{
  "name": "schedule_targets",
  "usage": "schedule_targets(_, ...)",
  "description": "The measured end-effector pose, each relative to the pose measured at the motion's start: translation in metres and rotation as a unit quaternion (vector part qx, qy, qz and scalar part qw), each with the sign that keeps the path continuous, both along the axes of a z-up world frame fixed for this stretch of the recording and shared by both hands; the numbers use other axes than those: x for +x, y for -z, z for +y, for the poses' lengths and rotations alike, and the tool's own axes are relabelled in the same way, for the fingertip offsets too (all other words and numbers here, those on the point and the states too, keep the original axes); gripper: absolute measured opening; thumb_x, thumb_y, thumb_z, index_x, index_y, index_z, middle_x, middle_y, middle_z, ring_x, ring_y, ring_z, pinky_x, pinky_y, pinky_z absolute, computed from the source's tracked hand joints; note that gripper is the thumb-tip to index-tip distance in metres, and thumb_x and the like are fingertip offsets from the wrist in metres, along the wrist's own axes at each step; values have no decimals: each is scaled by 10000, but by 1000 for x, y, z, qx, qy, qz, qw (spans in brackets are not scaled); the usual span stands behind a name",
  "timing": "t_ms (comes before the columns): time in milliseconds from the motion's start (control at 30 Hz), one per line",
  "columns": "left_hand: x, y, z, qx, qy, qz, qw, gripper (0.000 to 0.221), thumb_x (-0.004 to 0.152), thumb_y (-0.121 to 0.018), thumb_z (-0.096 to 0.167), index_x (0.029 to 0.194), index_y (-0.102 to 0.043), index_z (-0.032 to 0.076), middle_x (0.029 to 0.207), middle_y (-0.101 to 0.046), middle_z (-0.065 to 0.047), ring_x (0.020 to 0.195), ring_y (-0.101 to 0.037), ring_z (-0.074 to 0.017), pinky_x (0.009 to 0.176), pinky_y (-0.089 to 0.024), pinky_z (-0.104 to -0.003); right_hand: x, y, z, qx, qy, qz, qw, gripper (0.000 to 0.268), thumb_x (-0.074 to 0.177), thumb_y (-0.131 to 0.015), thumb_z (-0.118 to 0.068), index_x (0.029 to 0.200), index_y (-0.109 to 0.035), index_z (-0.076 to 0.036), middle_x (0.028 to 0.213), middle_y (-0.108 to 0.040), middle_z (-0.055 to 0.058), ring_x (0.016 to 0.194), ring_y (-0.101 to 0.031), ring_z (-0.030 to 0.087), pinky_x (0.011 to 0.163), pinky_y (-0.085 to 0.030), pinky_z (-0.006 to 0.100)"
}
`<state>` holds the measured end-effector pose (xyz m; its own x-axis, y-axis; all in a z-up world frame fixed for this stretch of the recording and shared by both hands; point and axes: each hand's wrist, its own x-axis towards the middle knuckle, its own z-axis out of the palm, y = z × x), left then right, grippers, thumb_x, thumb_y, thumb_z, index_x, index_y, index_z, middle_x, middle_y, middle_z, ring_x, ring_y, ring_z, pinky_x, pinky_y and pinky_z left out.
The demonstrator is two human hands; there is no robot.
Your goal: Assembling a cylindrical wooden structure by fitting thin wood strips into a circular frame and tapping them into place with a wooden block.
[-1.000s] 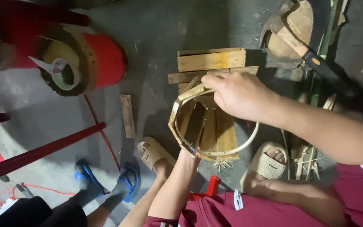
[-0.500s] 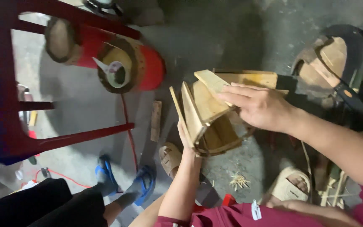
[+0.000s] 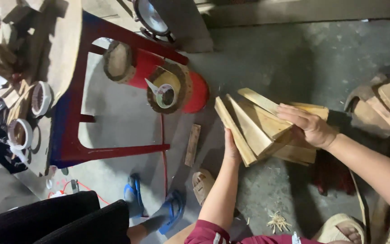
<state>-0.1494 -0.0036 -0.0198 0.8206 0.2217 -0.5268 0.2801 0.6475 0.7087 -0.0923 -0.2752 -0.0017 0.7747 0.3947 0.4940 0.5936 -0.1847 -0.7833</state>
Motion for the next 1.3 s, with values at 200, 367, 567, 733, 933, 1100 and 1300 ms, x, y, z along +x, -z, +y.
schedule_targets(200, 5, 21, -4, 96, 68, -67, 991, 907, 854, -611, 654, 1543, -318, 141, 1569, -364, -176, 1389, -397, -367, 1140, -337, -506, -4, 29, -11, -44, 7, 44, 998, 423, 913, -593, -73, 1330, -644, -123, 1486, -607, 60, 1389, -575, 230, 1218, -429, 339)
schedule_targets(367, 10, 21, -3, 171, 122, -120, 970, 971, 891, -569, 631, 1636, -173, 151, 1680, -235, -172, 1487, -282, -380, 1194, -245, -530, -5, 27, -14, -86, 31, 18, 996, 470, 845, -635, -70, 1302, -672, -169, 1455, -639, 15, 1327, -613, 219, 1133, -482, 335)
schedule_targets(567, 17, -1, -11, 162, 137, -87, 973, 896, 959, -529, 549, 1652, -86, 193, 1699, -185, -168, 1510, -278, -355, 1202, -276, -470, -3, 27, -20, -133, 89, 56, 986, 500, 831, -658, -38, 1293, -710, -221, 1406, -669, -28, 1163, -688, 176, 1026, -542, 314)
schedule_targets(733, 19, -21, -17, 168, 163, -49, 971, 799, 955, -471, 348, 1648, -99, 204, 1675, -240, -187, 1489, -309, -364, 1183, -298, -480, -4, 30, -25, -99, 87, 145, 981, 568, 808, -646, 68, 1334, -685, -141, 1399, -677, 29, 1120, -710, 208, 970, -542, 307)
schedule_targets(933, 22, -30, -22, 140, 169, -57, 974, 762, 997, -469, 257, 1655, -91, 180, 1713, -160, -159, 1525, -263, -329, 1211, -266, -440, -4, 46, -31, -119, 104, 144, 977, 594, 818, -635, 65, 1378, -659, -130, 1432, -662, 67, 1190, -681, 246, 1014, -528, 329)
schedule_targets(1100, 29, -45, -18, 205, 191, -24, 960, 817, 956, -528, 330, 1643, -133, 128, 1685, -214, -195, 1497, -313, -345, 1190, -298, -438, -6, 44, -32, -118, 102, 162, 974, 660, 814, -584, 125, 1413, -631, -150, 1440, -653, 47, 1211, -665, 230, 1030, -515, 311)
schedule_targets(1300, 49, -16, -21, 263, 185, 88, 943, 820, 916, -694, 397, 1573, -310, 92, 1432, -545, -263, 1250, -574, -370, 1012, -505, -475, -5, 54, -29, -137, 130, 145, 971, 691, 788, -569, 157, 1415, -638, -125, 1438, -649, 97, 1269, -633, 295, 1057, -490, 419)
